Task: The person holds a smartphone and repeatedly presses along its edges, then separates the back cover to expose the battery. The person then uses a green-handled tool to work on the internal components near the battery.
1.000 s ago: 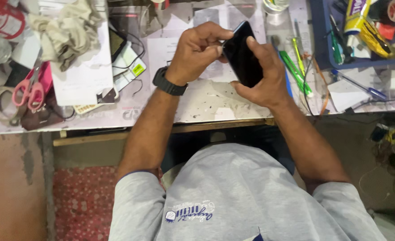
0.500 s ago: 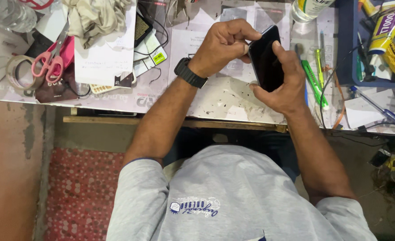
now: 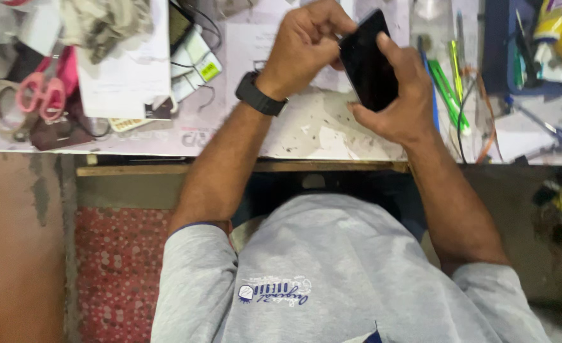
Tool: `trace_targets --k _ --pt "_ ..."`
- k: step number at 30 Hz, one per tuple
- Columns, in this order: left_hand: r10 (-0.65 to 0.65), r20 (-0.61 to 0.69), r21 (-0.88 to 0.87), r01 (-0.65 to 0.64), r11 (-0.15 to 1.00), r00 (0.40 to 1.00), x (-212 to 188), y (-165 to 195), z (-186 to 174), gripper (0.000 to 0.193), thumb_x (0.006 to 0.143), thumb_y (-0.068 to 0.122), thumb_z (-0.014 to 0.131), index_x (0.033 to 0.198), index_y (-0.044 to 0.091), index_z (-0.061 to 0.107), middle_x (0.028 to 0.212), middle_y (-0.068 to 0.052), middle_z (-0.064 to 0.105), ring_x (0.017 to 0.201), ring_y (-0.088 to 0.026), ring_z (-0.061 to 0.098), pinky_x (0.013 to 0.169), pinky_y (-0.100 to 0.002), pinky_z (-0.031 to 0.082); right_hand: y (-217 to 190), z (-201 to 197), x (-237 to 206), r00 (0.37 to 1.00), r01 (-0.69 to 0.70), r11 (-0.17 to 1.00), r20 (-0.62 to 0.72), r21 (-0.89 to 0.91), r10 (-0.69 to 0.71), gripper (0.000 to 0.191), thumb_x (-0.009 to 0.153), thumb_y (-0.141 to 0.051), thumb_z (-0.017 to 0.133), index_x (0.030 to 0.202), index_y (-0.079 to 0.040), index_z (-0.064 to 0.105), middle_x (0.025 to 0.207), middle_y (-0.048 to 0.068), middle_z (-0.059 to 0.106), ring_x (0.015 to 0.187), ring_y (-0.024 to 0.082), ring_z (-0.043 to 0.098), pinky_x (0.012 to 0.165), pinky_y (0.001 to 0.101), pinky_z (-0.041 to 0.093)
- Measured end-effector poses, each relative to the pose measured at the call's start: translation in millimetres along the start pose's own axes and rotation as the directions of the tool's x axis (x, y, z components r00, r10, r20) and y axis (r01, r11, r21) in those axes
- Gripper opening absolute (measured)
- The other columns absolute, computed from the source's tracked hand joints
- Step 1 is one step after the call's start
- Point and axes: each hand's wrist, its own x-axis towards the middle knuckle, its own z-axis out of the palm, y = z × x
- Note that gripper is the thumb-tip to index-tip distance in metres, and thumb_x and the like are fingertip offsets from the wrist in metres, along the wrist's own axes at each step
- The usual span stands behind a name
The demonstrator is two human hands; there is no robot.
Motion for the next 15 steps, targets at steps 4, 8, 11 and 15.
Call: trace_targets --k 4,8,11,15 --pt "0.005 -0.077 0.036 -0.003 0.999 0.997 -5 -6 2 0.026 0.093 -0.012 0.056 0.111 -0.002 0.071 0.096 -0.012 0.077 0.079 -0.017 0.078 0.069 -0.03 0.069 7 1 -6 1.0 0.02 1.0 0.0 0.011 -0.02 0.099 0.073 -0.013 0.097 0.155 -0.015 0.041 0.113 0.012 0.057 0.102 0.029 0.06 0.089 0.0406 0.052" --pt "-0.051 -0.093 0.169 0.066 0.983 0.994 -10 -5 2 0.023 0.095 -0.005 0.054 0.107 -0.001 0.073 0.093 -0.01 0.077 0.077 -0.018 0.079 0.07 -0.031 0.07 12 2 -9 1.0 0.016 0.996 0.002 0.092 -0.016 0.098 0.076 -0.01 0.097 0.157 -0.013 0.04 0.119 0.011 0.058 0.109 0.027 0.061 0.096 0.0381 0.052" --pt "-0.062 -0.108 0.22 0.085 0.972 0.992 -8 -5 7 0.019 0.1 -0.003 0.056 0.101 -0.001 0.074 0.086 -0.009 0.077 0.076 -0.018 0.081 0.072 -0.032 0.072 13 1 -10 1.0 -0.015 0.975 0.025 0.222 0.01 0.096 0.08 -0.008 0.095 0.158 -0.013 0.039 0.133 0.011 0.059 0.121 0.025 0.063 0.106 0.0348 0.053" --pt "-0.004 -0.111 0.174 0.024 0.984 0.994 -5 -4 17 0.022 0.099 -0.003 0.054 0.108 0.0 0.073 0.091 -0.008 0.077 0.076 -0.015 0.077 0.071 -0.031 0.07 13 0 -10 0.998 -0.047 0.952 0.046 0.303 0.034 0.094 0.082 -0.008 0.093 0.159 -0.011 0.039 0.141 0.011 0.059 0.129 0.023 0.063 0.113 0.0332 0.052"
